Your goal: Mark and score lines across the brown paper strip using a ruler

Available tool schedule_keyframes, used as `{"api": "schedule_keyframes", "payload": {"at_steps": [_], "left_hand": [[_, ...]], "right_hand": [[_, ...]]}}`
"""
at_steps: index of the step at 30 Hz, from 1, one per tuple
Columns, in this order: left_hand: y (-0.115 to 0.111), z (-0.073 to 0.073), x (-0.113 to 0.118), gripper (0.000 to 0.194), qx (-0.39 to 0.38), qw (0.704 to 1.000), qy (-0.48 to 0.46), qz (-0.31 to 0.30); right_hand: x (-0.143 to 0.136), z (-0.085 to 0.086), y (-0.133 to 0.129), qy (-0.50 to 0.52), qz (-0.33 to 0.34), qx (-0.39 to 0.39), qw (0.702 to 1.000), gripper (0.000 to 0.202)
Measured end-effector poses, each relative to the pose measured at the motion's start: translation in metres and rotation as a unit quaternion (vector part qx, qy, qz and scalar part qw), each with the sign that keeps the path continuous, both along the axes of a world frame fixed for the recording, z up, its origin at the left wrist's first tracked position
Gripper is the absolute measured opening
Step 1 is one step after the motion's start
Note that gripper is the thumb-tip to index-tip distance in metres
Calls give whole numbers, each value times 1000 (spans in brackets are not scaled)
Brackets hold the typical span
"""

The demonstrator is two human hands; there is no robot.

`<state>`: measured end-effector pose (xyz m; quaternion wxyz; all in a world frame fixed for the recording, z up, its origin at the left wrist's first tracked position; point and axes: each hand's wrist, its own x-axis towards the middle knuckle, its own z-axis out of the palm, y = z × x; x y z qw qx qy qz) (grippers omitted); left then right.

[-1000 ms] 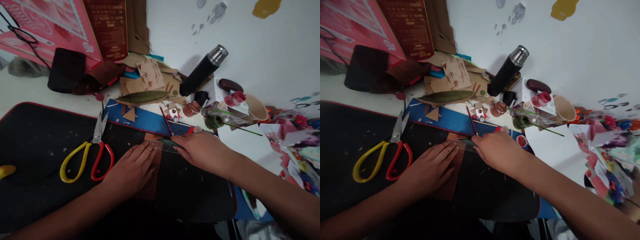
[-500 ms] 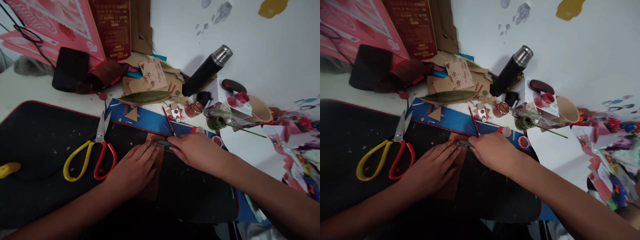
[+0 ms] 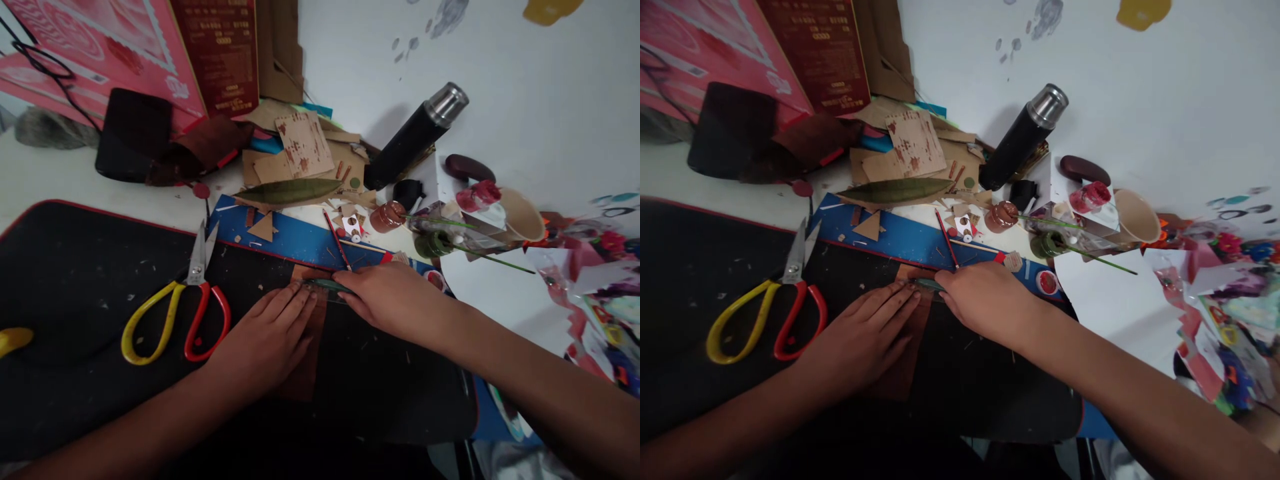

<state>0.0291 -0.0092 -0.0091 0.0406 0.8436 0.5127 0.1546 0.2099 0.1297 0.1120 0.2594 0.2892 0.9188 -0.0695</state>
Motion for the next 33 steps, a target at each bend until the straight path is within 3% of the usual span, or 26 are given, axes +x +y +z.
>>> {"api": "schedule_keyframes", "payload": {"at_steps": [13,33], "left_hand": [[2,1,0,52,13,1000,-6,-3],[5,8,-2,48,44,999,15,-8]], "right_hand": [[-20,11,7,-34,35,-4,999,17],[-7,7,9,-5,55,10,998,17]]}}
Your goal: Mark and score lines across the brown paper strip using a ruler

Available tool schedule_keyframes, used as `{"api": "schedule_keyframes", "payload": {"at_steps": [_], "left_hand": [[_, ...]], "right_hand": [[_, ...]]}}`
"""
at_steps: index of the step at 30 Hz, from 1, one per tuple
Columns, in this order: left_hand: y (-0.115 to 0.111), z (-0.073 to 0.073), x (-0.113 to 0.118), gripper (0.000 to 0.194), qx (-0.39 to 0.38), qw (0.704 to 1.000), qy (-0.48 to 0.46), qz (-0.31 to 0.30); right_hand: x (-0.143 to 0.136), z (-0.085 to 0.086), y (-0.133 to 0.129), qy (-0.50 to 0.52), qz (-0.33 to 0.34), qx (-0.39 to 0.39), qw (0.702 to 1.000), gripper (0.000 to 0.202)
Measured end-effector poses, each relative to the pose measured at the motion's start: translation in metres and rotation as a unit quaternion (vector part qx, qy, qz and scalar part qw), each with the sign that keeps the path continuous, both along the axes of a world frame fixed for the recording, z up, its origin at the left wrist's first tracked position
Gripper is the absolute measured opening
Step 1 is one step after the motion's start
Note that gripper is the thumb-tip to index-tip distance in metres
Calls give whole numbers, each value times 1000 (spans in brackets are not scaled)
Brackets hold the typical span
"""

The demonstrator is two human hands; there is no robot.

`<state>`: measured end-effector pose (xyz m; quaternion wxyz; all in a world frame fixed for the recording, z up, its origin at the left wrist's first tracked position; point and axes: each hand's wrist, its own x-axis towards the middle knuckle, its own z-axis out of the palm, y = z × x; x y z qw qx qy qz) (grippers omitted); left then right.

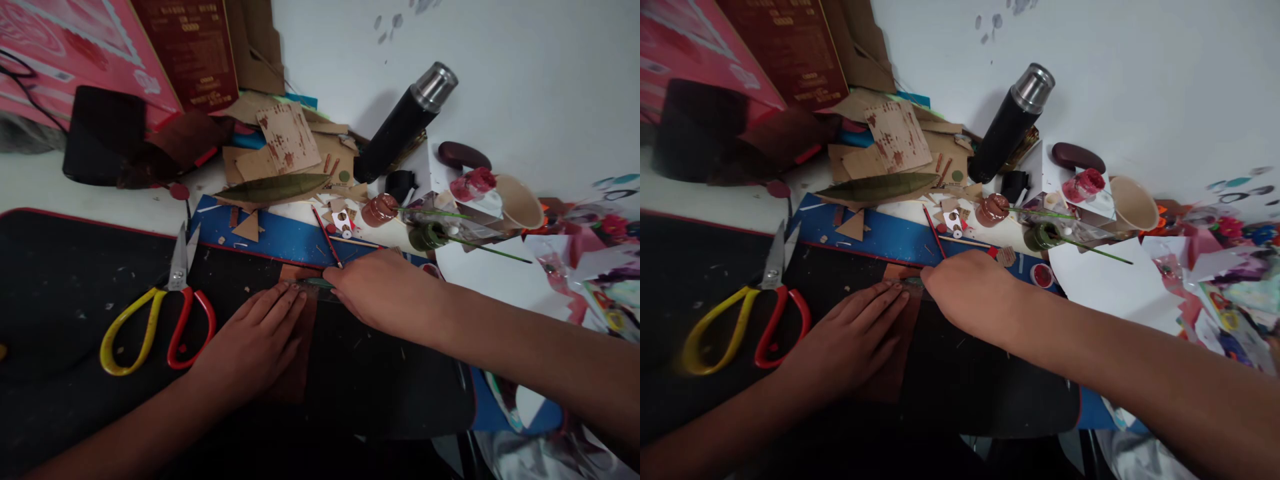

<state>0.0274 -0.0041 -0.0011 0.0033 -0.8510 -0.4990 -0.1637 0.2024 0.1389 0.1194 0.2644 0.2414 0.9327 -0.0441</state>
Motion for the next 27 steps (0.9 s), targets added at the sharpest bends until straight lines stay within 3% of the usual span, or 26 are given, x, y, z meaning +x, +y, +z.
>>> {"api": "schedule_keyframes", "payload": {"at_steps": [27], "left_hand": [[0,-1,-1,50,-32,999,-5,-2]], "right_hand": [[8,5,-5,-45,-9,5,999,15]]}}
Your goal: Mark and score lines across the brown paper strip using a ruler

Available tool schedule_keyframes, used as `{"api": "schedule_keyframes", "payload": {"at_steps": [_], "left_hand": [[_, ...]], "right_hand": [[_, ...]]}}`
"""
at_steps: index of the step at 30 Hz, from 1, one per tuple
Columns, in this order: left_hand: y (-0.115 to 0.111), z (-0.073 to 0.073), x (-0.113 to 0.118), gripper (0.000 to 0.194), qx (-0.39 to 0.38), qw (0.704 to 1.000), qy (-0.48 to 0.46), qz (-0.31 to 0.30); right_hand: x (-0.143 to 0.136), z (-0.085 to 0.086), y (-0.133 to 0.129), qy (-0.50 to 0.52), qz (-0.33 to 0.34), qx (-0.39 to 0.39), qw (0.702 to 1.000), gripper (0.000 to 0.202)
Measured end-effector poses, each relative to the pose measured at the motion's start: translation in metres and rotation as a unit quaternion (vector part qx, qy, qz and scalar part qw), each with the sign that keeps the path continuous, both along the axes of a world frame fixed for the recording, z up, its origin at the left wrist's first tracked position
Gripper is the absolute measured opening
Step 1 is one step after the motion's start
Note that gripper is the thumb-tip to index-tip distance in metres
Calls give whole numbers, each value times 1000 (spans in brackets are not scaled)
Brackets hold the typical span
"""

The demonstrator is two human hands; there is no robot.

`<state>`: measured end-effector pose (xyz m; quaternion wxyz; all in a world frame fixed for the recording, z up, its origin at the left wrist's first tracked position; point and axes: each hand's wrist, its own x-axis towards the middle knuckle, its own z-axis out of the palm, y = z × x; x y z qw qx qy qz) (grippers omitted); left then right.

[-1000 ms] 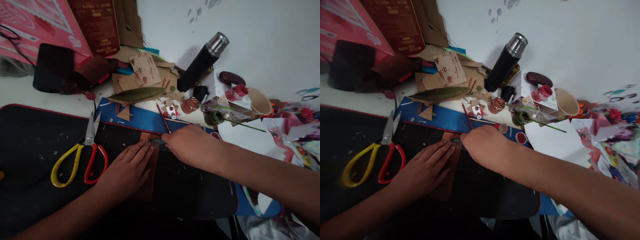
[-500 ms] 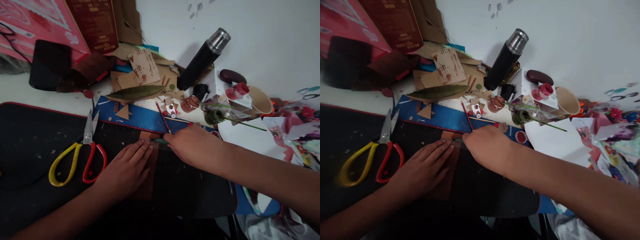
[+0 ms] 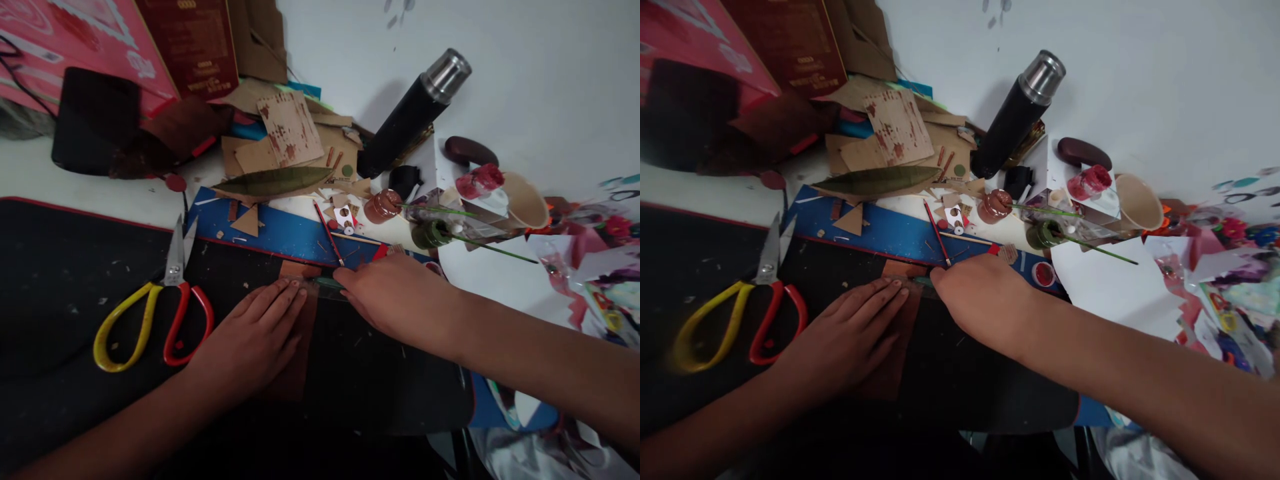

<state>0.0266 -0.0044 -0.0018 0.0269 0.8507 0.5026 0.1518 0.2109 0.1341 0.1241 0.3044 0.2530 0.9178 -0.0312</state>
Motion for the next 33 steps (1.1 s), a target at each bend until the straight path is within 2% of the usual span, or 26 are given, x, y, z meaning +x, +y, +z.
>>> {"api": "schedule_keyframes", "payload": {"at_steps": [11,14,24,33], "left_hand": [[-1,-2,1,50,-1,1000,-7,1],[-1,-2,1,50,3,1000,-6,3],[-2,-2,2,50,-3,1000,-1,4],[-3,-3,2,51,-1,1000,-11,7]], "right_hand": [[-1,1,-1,-8,-13,-3,1000,17],[1,2,0,-7,-35,-14,999,19],[10,12,-7,23,-71,10,997,22],[3,0,-10,39,-52,12,998,20]]}}
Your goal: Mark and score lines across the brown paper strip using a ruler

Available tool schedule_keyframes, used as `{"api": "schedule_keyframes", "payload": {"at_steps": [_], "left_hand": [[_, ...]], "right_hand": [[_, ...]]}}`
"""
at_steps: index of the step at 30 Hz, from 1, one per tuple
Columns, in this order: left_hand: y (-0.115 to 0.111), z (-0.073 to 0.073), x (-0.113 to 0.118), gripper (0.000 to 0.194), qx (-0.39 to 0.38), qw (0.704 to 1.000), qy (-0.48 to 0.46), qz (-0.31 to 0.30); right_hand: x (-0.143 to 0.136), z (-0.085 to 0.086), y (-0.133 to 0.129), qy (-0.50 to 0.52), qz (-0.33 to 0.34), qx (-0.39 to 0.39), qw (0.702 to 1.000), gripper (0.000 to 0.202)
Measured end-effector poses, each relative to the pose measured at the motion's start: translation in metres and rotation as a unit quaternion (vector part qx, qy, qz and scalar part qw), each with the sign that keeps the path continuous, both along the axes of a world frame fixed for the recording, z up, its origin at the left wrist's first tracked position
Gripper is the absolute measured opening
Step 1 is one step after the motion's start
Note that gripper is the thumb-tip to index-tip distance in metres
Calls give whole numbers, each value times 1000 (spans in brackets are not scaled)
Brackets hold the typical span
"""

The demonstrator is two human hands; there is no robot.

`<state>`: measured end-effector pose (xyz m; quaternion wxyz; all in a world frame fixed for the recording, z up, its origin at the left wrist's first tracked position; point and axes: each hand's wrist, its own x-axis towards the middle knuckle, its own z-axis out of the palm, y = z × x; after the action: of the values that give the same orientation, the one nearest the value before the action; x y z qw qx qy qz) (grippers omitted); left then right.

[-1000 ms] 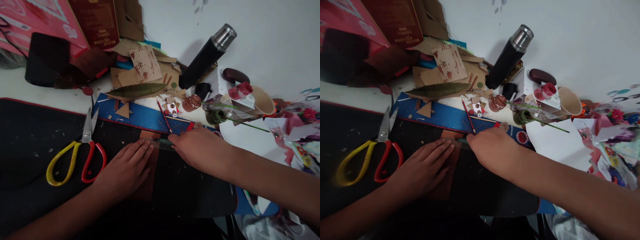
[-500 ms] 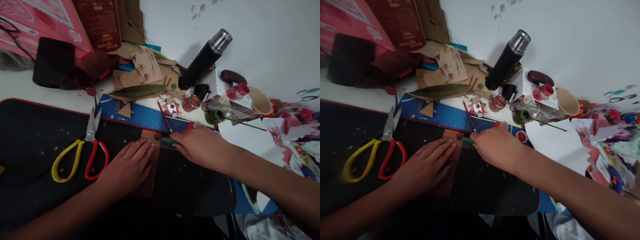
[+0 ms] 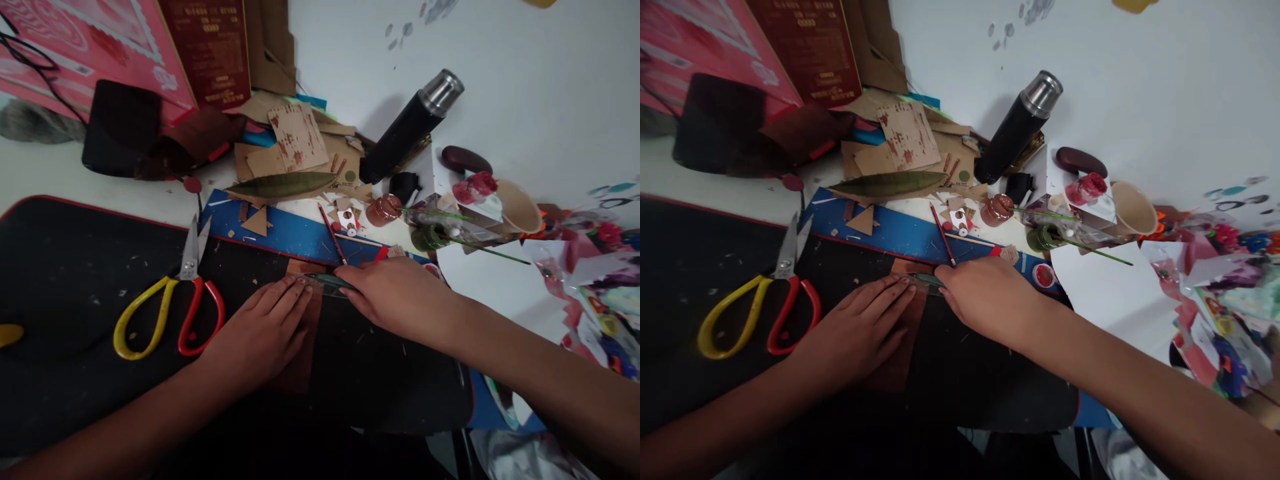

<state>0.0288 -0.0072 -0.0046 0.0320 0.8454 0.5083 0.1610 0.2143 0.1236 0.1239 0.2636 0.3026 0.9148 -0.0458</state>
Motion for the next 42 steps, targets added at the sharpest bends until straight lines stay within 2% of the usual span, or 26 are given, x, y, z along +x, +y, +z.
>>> {"api": "schedule_keyframes", "payload": {"at_steps": [11,42], "left_hand": [[0,1,0,51,-17,1000,-4,4],[1,3,0,50,3,1000,5,1]], "right_hand": [[-6,-11,3,21,7,-20,1000,22],[-9,-3,6,-2,12,-17,1000,21]]}}
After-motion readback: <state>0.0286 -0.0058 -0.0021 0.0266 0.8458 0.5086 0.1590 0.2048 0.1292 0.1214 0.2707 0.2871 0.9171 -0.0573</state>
